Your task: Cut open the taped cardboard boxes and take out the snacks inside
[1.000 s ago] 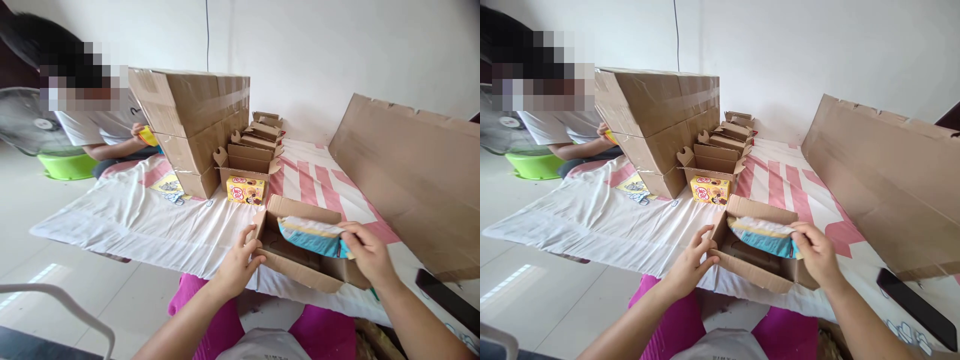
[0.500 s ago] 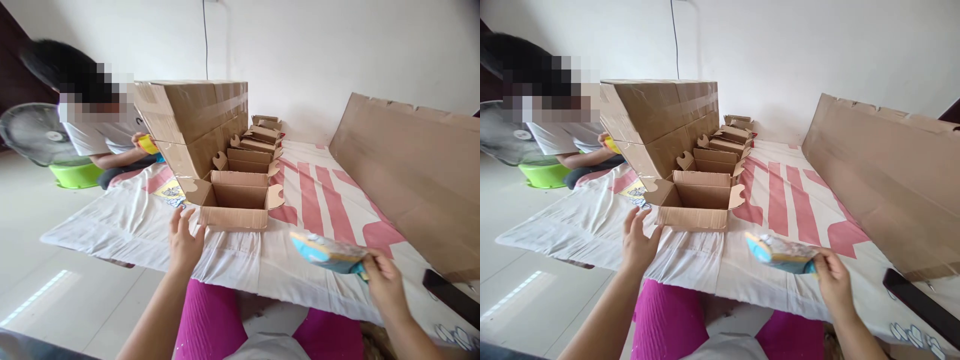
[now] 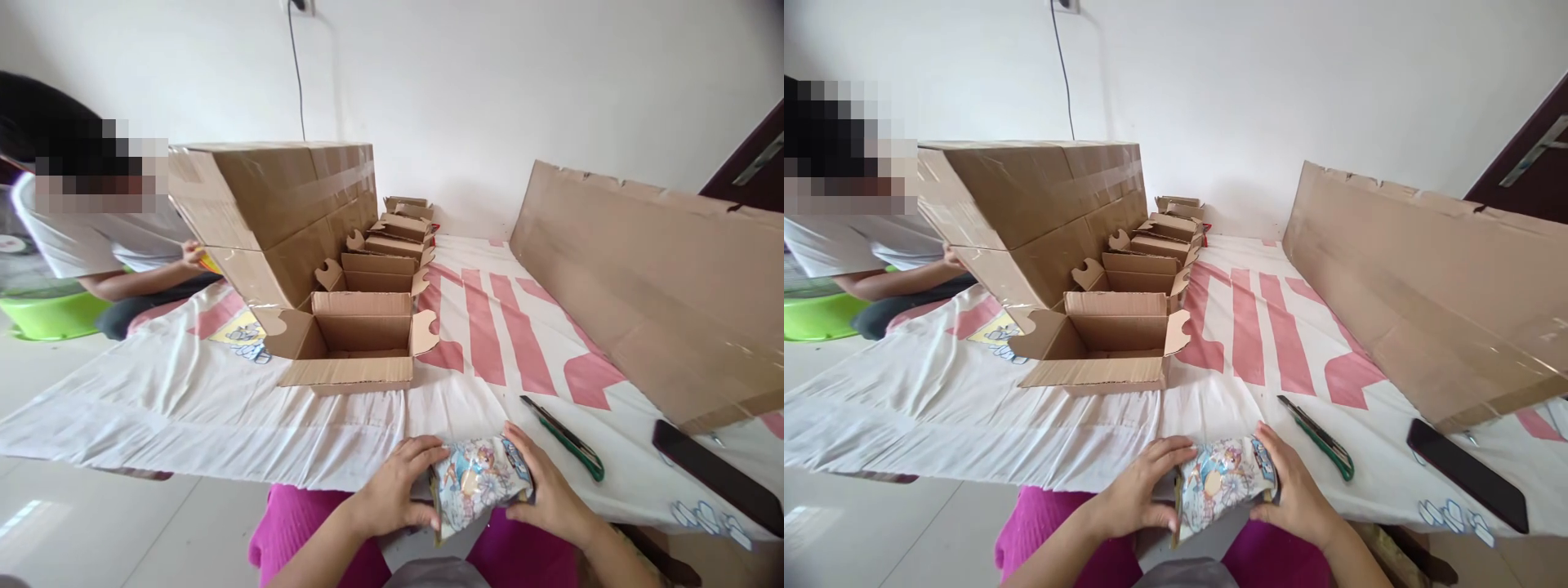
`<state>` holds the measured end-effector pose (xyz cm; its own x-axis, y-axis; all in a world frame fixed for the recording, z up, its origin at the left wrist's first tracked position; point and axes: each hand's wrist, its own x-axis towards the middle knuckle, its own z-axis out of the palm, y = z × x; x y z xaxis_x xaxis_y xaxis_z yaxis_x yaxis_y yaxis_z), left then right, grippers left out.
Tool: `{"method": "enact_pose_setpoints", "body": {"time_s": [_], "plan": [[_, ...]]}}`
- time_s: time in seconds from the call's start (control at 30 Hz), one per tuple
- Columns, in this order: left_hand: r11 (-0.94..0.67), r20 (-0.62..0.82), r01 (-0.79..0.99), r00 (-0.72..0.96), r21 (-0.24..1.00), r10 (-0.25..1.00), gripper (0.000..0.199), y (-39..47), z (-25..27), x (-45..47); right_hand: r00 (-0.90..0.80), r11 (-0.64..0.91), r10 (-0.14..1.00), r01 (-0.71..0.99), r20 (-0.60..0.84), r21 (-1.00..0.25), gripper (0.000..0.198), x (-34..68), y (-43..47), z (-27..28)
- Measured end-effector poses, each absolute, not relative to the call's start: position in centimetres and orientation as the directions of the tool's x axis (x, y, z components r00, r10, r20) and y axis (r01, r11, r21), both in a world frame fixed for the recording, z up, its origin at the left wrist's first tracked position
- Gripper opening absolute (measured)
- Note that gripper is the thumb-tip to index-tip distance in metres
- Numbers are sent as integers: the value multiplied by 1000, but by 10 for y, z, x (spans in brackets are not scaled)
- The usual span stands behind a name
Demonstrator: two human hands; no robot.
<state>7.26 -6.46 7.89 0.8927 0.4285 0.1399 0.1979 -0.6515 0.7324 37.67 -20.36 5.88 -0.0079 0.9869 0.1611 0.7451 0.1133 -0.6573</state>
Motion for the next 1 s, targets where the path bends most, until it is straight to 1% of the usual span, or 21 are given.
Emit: {"method": "enact_pose_setpoints", "body": {"time_s": [0.07, 0.17, 0.23, 0.3, 0.37, 0.43, 0.5, 0.57, 0.63, 0.7, 0.77, 0.83, 0.9, 1.0], "plan": [[-639, 72, 210, 920, 740, 385, 106, -64, 78, 74, -26, 86, 994, 788, 107, -609, 111, 378, -208, 54], [-636, 10, 244, 930, 732, 368, 124, -67, 81, 78, -9, 90, 990, 810, 141, -580, 109, 373, -208, 52], [-641, -25, 262, 935, 721, 354, 129, -70, 82, 81, 1, 107, 984, 805, 180, -584, 100, 369, -206, 55], [-644, -46, 257, 944, 721, 325, 131, -73, 83, 84, 24, 106, 979, 783, 201, -613, 84, 367, -206, 59], [-632, -34, 243, 945, 735, 324, 121, -76, 82, 85, 63, 87, 978, 745, 199, -661, 66, 366, -206, 63], [-589, 2, 240, 925, 772, 380, 101, -81, 82, 86, 92, 87, 974, 696, 208, -713, 53, 365, -207, 65], [-493, 16, 248, 882, 834, 471, 78, -86, 81, 87, 110, 129, 960, 645, 259, -753, 51, 363, -207, 66], [-360, -21, 251, 843, 899, 537, 64, -90, 81, 89, 131, 169, 944, 594, 302, -786, 60, 359, -207, 66], [-220, -79, 249, 811, 943, 579, 60, -92, 80, 91, 157, 168, 945, 518, 286, -839, 76, 354, -207, 65], [-96, -125, 234, 773, 968, 622, 61, -92, 78, 95, 154, 125, 968, 384, 196, -915, 87, 350, -207, 65], [-14, -140, 202, 724, 979, 675, 58, -91, 74, 100, 101, 71, 990, 228, 96, -971, 94, 347, -206, 63], [27, -136, 169, 679, 985, 722, 52, -89, 70, 104, 62, 37, 997, 154, 47, -987, 97, 346, -205, 60], [62, -151, 160, 638, 985, 755, 46, -88, 66, 108, 96, 22, 995, 182, 41, -983, 91, 346, -203, 57], [120, -197, 166, 597, 979, 778, 49, -87, 60, 111, 149, 15, 987, 250, 54, -968, 60, 346, -197, 56]]}}
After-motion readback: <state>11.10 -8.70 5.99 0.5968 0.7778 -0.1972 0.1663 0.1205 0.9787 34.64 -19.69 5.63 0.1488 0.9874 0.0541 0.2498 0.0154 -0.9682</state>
